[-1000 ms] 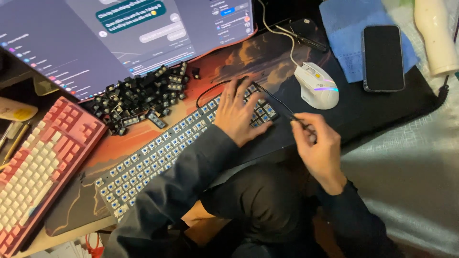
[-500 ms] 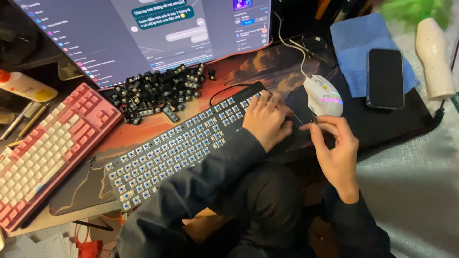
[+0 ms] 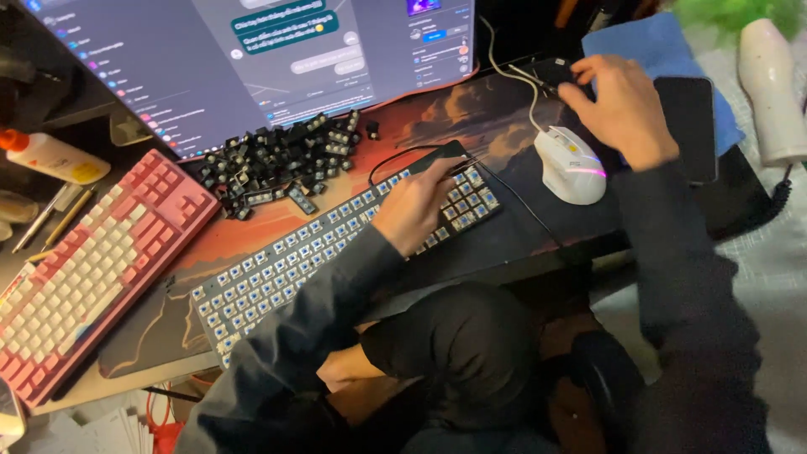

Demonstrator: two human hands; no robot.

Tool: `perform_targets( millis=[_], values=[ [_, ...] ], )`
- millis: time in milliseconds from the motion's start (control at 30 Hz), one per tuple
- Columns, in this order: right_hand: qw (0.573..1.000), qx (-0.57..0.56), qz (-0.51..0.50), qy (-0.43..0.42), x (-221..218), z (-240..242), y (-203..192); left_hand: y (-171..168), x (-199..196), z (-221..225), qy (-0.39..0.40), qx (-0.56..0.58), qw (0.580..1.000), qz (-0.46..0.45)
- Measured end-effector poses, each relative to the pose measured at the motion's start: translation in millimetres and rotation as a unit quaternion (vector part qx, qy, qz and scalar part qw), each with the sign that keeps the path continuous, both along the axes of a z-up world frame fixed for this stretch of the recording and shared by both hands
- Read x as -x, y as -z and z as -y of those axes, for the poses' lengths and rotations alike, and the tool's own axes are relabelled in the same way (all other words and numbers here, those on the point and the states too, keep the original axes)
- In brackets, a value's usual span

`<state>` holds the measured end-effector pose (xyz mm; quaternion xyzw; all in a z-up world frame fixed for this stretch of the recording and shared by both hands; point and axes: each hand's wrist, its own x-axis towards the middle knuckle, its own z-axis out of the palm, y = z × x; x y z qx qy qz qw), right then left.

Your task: The person is using a small tool to adjust or install components on a mechanical keyboard plate.

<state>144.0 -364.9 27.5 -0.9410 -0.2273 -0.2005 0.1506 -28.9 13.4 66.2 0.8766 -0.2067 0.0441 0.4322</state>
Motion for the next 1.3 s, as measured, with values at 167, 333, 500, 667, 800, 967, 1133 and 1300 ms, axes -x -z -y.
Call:
perform_targets(
  millis=[167,333,500,667,800,967,1133,1300],
  values=[
    [0.996,0.078,-0.026,0.044,-35,34,52,9,-8,-13,0.028,-0.103,0.992,0.060],
    [0.993,-0.106,0.040,-0.018,32,13,-18,19,-45,-17,0.092,-0.177,0.958,0.207],
    [0.914,-0.404,-0.005,-0.050,133,-37,-79,28,-76,-13,0.135,-0.173,0.934,0.282],
    [0.905,-0.403,-0.105,-0.092,177,-72,-73,23,-86,-12,0.166,-0.172,0.935,0.261],
    [0.909,-0.375,-0.147,-0.107,175,-97,-73,26,-86,-8,0.152,-0.182,0.932,0.274],
    [0.917,-0.363,-0.058,-0.154,160,-107,-53,27,-89,5,0.143,-0.100,0.905,0.388],
    [0.915,-0.360,-0.074,-0.163,157,-105,-52,33,-91,2,0.153,-0.083,0.910,0.375],
    [0.925,-0.328,-0.091,-0.167,161,-103,-58,29,-88,3,0.166,-0.085,0.910,0.371]
  ],
)
